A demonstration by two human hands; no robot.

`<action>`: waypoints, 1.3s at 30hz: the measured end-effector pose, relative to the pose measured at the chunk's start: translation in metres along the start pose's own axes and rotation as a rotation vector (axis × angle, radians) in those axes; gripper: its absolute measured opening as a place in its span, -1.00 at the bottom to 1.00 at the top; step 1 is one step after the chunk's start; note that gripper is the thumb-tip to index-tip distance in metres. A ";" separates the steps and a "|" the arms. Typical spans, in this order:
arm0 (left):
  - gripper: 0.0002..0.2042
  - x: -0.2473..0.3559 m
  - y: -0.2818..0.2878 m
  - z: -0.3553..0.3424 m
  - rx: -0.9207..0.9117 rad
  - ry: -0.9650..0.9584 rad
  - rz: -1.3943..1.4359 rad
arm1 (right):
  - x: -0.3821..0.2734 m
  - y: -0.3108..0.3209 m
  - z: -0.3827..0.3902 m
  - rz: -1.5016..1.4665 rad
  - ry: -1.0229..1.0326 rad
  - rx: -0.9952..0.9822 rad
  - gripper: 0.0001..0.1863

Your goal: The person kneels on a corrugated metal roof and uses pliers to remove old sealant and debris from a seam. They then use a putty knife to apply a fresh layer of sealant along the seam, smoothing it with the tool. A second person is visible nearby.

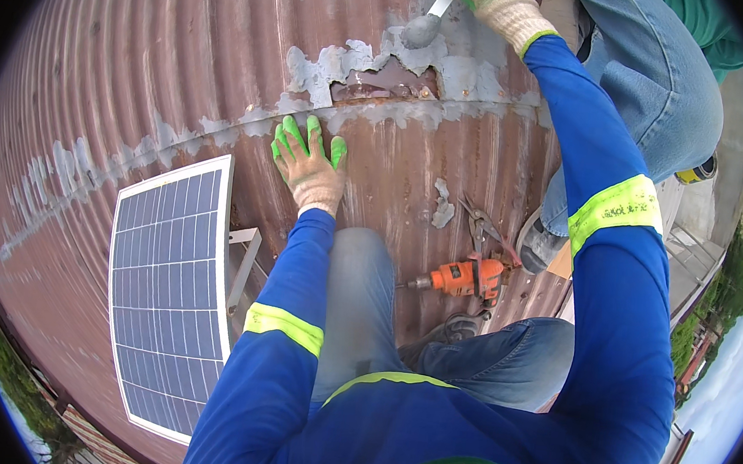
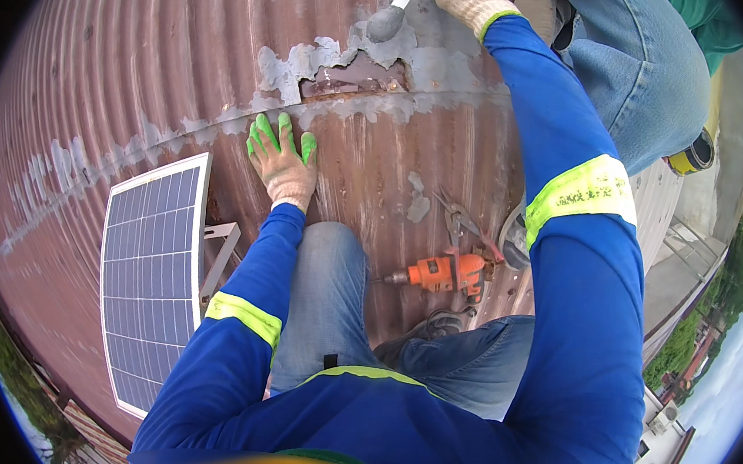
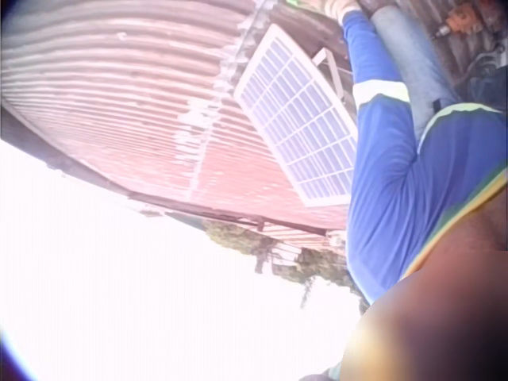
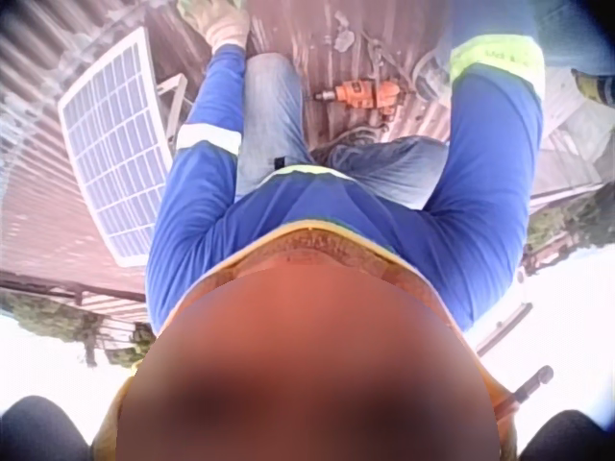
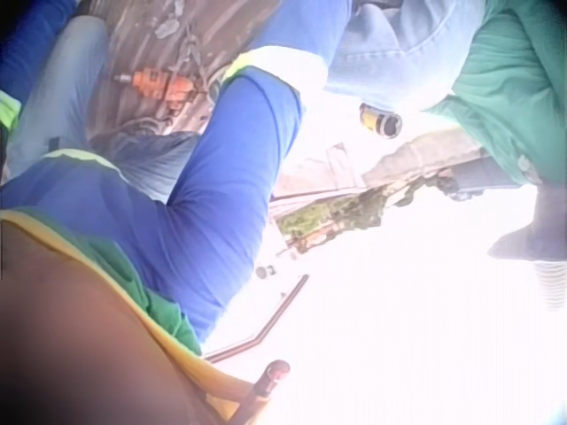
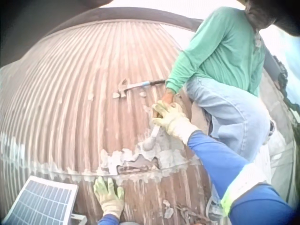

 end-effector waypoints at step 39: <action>-0.36 -0.001 -0.002 0.001 0.027 0.012 0.001 | -0.107 -0.018 0.107 -0.551 -0.218 -0.281 -0.47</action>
Point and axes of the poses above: each hand's wrist, its own z-axis away from the middle knuckle, its own y-axis out of the back of the hand, x = y × z, the point moved 3 cm from there along -z, towards the middle knuckle, and after that the axes turned 5 degrees about x, right-handed, at the moved point
